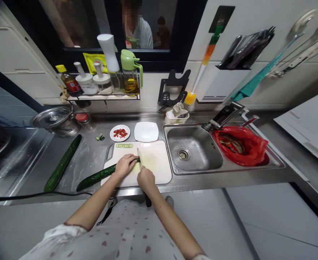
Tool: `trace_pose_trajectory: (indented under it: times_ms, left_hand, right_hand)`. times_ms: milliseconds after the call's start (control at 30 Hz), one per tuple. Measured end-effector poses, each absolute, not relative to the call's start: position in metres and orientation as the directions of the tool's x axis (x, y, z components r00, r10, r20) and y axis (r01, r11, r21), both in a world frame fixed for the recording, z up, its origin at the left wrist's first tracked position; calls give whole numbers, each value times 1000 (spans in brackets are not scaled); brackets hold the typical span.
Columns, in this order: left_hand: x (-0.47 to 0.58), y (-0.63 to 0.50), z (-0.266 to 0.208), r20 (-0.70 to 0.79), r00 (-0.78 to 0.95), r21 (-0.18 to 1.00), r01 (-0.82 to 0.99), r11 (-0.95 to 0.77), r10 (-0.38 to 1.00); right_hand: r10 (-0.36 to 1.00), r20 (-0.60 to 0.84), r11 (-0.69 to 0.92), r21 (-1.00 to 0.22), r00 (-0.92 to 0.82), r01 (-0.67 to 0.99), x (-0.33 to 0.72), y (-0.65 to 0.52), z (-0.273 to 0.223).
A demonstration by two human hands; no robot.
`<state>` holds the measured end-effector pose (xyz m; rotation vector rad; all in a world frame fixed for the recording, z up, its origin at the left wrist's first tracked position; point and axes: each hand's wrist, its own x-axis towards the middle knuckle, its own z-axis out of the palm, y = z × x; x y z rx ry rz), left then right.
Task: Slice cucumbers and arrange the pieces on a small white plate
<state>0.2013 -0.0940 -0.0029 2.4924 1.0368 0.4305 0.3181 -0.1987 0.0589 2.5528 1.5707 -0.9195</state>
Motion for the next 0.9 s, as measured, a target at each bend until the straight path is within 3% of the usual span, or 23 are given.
trace_pose_trajectory:
  times_ms: [900]
  left_hand:
    - [201, -95, -2, 131, 681, 469, 598, -650, 721]
  right_hand:
    - [837, -433, -494, -338, 334, 801, 318, -154, 52]
